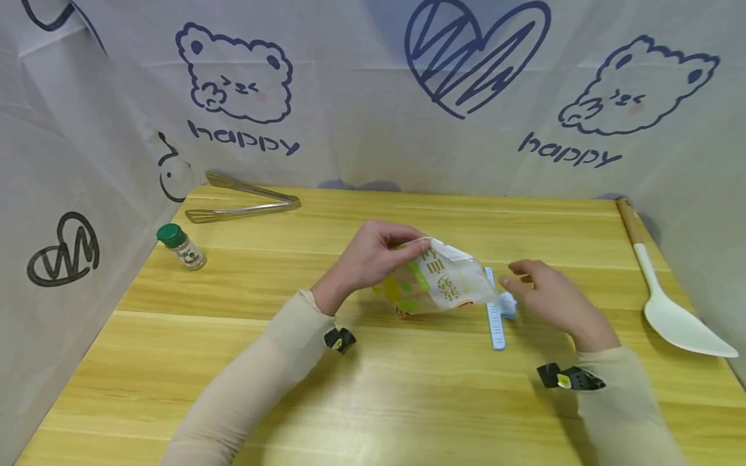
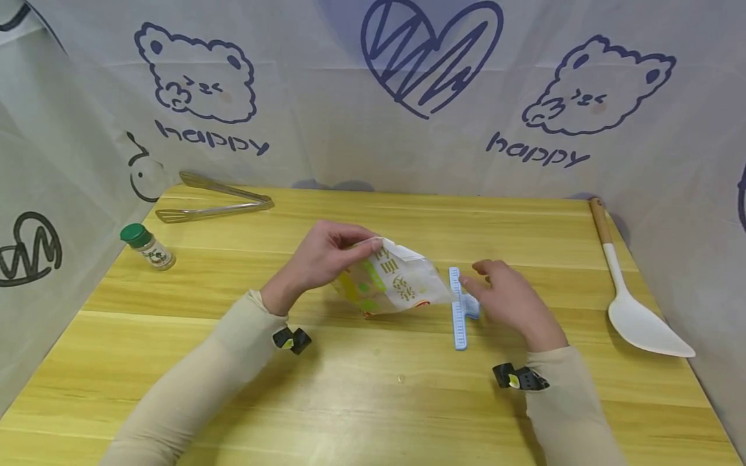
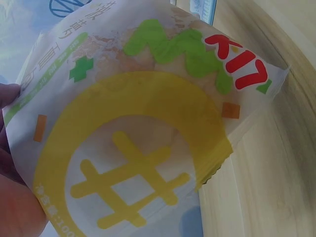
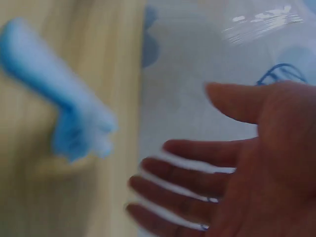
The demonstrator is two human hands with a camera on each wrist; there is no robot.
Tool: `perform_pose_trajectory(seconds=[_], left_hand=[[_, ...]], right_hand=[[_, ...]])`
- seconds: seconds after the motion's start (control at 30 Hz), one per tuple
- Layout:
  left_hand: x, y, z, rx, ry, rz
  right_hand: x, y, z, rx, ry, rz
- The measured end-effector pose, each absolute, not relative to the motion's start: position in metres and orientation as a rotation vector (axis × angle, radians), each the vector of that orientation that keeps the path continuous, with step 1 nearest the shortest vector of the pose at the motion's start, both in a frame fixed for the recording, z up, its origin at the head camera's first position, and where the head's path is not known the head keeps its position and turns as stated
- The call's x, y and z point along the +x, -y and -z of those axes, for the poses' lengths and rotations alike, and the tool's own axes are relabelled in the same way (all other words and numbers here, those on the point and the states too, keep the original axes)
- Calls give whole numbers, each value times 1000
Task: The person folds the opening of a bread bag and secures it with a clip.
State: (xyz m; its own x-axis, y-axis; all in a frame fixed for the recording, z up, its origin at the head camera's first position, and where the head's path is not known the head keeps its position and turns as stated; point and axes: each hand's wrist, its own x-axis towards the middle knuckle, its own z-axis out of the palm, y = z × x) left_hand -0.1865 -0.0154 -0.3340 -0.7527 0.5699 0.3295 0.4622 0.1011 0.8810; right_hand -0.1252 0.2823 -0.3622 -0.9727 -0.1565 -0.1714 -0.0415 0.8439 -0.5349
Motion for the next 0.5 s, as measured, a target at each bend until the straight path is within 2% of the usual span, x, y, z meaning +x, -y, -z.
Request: perform_pose_trajectory(seconds=[0.17,0.5], left_hand=[[-188,16,334,1059,-2249,-1752],[-190,18,335,1011,-2261,-1730]], right_hand=[[-123,-293,385,-156,-2783,621],[-122,-289,398,-47,-2770,679]])
